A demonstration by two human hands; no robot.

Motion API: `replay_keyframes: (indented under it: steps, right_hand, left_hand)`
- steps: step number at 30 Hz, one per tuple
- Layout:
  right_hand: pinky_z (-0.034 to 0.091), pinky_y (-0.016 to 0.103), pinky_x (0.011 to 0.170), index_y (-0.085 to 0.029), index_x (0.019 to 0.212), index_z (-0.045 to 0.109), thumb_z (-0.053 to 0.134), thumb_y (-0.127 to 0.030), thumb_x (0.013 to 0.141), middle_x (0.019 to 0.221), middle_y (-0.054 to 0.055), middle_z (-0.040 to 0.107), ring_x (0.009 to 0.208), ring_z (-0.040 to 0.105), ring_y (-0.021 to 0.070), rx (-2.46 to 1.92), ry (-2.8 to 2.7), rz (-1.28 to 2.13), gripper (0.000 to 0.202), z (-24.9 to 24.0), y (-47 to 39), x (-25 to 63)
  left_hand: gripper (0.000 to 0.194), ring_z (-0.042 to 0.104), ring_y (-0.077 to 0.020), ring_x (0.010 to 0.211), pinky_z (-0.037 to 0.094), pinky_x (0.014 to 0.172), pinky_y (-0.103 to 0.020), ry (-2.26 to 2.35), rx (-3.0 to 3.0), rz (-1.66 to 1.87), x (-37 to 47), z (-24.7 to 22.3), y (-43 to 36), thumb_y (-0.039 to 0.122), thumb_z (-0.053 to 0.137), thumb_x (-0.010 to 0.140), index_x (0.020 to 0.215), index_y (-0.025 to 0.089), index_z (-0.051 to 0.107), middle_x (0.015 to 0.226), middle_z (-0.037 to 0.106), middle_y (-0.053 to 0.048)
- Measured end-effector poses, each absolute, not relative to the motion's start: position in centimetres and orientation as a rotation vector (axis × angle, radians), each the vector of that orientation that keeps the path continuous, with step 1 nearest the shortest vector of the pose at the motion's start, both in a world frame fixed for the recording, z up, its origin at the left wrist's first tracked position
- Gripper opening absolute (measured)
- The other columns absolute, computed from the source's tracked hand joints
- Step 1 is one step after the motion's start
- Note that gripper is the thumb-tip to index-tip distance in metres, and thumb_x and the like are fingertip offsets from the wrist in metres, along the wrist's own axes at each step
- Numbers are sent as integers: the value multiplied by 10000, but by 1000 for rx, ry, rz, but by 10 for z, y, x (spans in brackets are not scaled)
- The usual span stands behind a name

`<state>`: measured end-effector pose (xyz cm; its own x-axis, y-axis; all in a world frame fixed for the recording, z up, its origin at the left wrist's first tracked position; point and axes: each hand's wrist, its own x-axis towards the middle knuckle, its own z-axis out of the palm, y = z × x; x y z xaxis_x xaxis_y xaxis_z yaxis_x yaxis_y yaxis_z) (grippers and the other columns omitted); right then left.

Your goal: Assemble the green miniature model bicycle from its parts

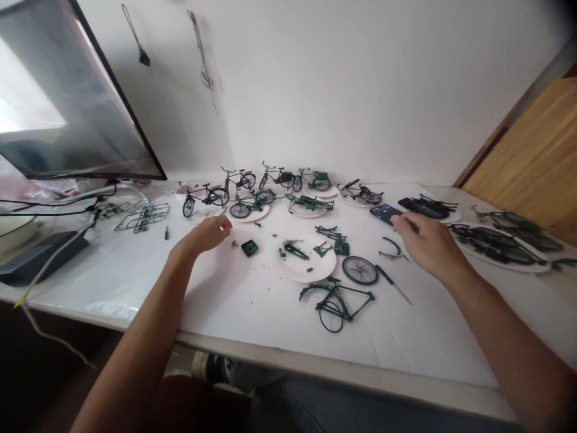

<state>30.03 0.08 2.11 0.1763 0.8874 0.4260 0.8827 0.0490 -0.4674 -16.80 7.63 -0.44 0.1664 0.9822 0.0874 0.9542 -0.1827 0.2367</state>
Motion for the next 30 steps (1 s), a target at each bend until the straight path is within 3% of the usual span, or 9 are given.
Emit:
replay_keyframes:
  steps: [5,8,12,15,23,30]
  right_hand:
    - [385,323,663,-223,670,558,431,-365,864,639,54,625,690,566,233,-1775,-1695,44,272,24,1,299]
    - [388,322,654,-221,693,579,425,-363,862,597,42,596,653,558,225,-1770,-1679,44,269,24,0,299]
    - [404,332,666,-208,726,618,447,-396,873,664,68,659,678,590,234,-1758,-1672,43,294,23,0,302]
    - [424,340,703,-213,739,624,451,-423,890,773,81,718,744,627,246,-1738,-1681,44,311,20,2,305]
    - [434,342,708,-235,778,638,458,-460,935,805,48,732,767,651,242,-1677,-1780,77,328,10,5,306]
    - [433,321,672,-215,782,628,459,-438,947,798,59,731,769,655,237,-1681,-1822,108,325,10,3,303]
  left_hand:
    - [308,681,-263,918,539,769,-343,1814,2385,346,-151,6,65,348,464,917,1070,164,657,1064,717,-132]
    - [305,632,-279,1091,512,925,-397,1601,2554,366,-120,17,42,365,529,925,1133,179,652,1229,665,-126]
    - [263,585,-232,1200,453,1062,-384,1135,2802,288,-67,23,-3,315,593,943,1181,218,651,1293,649,-61]
    - [262,587,-263,1213,444,1064,-442,1012,2975,280,-43,20,-31,215,580,946,1202,200,637,1289,649,-96]
    - [271,660,-245,1088,509,953,-426,1061,3056,235,-46,11,-46,93,428,1003,1132,186,648,1160,705,-102]
    - [250,681,-247,1095,556,923,-426,1160,3119,286,-85,1,-27,76,514,975,1158,170,656,1217,711,-87]
